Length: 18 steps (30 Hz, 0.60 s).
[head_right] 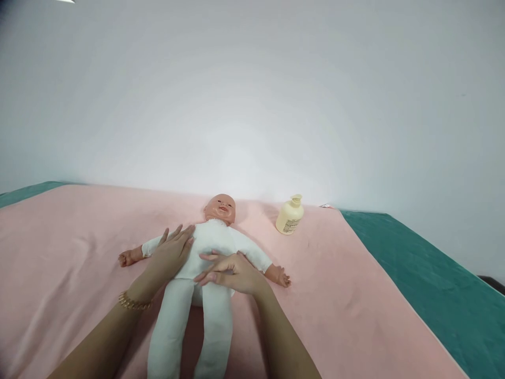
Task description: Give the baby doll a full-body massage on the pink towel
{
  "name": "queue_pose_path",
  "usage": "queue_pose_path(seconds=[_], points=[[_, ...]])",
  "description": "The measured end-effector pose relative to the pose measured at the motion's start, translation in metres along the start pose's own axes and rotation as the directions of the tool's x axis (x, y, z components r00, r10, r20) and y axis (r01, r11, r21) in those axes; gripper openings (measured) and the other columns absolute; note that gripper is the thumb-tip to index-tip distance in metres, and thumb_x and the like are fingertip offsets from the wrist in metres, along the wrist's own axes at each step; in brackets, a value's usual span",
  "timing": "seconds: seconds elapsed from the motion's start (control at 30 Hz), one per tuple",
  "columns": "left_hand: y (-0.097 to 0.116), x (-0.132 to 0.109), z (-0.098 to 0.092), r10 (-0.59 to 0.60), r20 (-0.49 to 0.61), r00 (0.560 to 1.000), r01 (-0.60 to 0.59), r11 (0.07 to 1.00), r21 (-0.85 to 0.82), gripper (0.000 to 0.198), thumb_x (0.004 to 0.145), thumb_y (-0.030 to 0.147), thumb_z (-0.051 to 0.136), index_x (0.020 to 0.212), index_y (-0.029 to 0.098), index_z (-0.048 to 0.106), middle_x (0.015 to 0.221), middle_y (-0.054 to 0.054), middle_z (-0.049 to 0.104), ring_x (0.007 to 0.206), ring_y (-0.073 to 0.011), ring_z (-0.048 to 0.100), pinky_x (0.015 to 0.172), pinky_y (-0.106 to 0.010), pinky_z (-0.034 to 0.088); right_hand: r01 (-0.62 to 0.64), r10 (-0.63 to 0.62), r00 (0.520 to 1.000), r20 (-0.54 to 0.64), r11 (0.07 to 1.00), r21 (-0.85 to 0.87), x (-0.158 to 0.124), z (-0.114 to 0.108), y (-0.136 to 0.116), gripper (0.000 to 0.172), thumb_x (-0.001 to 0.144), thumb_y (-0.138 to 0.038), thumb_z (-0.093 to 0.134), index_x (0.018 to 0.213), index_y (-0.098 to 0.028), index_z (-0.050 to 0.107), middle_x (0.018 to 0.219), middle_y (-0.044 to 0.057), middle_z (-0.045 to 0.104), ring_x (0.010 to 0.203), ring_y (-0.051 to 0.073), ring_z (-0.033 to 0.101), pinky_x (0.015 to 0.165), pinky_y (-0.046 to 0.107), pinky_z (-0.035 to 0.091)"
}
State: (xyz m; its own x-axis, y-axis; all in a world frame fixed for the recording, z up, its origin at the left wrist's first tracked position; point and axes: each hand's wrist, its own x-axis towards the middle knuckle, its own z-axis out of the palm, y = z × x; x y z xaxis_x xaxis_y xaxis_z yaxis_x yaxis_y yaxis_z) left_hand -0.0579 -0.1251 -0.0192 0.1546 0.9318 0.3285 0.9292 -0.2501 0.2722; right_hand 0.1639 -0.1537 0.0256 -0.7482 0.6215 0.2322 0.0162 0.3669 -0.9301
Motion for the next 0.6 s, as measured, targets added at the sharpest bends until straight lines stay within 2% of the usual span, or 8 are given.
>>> queue_pose_path(seconds=[0.13, 0.27, 0.4, 0.5, 0.6], points=[[-0.001, 0.001, 0.0, -0.009, 0.018, 1.0, 0.009, 1.0, 0.001, 0.049, 0.096, 0.029, 0.025, 0.134, 0.01, 0.051, 0.137, -0.015, 0.054, 0.134, -0.03, 0.043, 0.113, -0.054, 0.023, -0.043, 0.048, 0.999, 0.025, 0.985, -0.169, 0.003, 0.007, 0.0, 0.033, 0.091, -0.044, 0.055, 0.119, -0.031, 0.066, 0.13, -0.001, 0.061, 0.143, 0.021, 0.025, 0.119, 0.05, 0.014], [-0.003, 0.0, 0.001, 0.018, 0.016, 1.0, -0.018, 1.0, 0.014, 0.048, 0.096, 0.029, 0.025, 0.133, 0.013, 0.052, 0.139, -0.013, 0.053, 0.133, -0.0294, 0.044, 0.113, -0.054, 0.024, -0.031, 0.039, 0.999, 0.017, 0.942, -0.333, 0.006, 0.008, 0.007, 0.036, 0.094, -0.043, 0.05, 0.127, -0.033, 0.059, 0.14, -0.002, 0.051, 0.146, 0.024, 0.016, 0.119, 0.054, 0.006], [-0.003, -0.001, 0.001, 0.033, 0.017, 0.999, -0.034, 0.999, 0.04, 0.049, 0.097, 0.029, 0.023, 0.133, 0.012, 0.051, 0.139, -0.012, 0.053, 0.133, -0.0284, 0.045, 0.114, -0.054, 0.023, -0.065, 0.065, 0.998, -0.016, 0.877, -0.477, 0.008, 0.006, 0.017, 0.054, 0.094, -0.051, 0.047, 0.144, -0.033, 0.038, 0.153, -0.002, 0.031, 0.147, 0.025, 0.009, 0.118, 0.055, 0.002], [-0.002, -0.001, 0.0, 0.024, 0.041, 0.999, -0.026, 0.999, 0.048, 0.05, 0.097, 0.03, 0.022, 0.135, 0.01, 0.049, 0.141, -0.012, 0.051, 0.134, -0.0267, 0.043, 0.115, -0.052, 0.023, -0.144, 0.129, 0.989, -0.067, 0.809, -0.57, 0.009, 0.005, 0.024, 0.06, 0.097, -0.054, 0.036, 0.15, -0.029, 0.022, 0.157, 0.001, 0.018, 0.147, 0.022, 0.004, 0.119, 0.053, 0.0], [-0.001, -0.001, 0.0, 0.015, 0.047, 0.999, -0.017, 0.998, 0.052, 0.05, 0.097, 0.03, 0.023, 0.136, 0.009, 0.048, 0.141, -0.012, 0.051, 0.135, -0.0258, 0.043, 0.115, -0.051, 0.022, -0.244, 0.177, 0.97, -0.17, 0.745, -0.62, 0.01, 0.004, 0.031, 0.063, 0.097, -0.057, 0.027, 0.151, -0.028, 0.015, 0.158, 0.001, 0.013, 0.147, 0.022, 0.001, 0.118, 0.054, 0.001]])
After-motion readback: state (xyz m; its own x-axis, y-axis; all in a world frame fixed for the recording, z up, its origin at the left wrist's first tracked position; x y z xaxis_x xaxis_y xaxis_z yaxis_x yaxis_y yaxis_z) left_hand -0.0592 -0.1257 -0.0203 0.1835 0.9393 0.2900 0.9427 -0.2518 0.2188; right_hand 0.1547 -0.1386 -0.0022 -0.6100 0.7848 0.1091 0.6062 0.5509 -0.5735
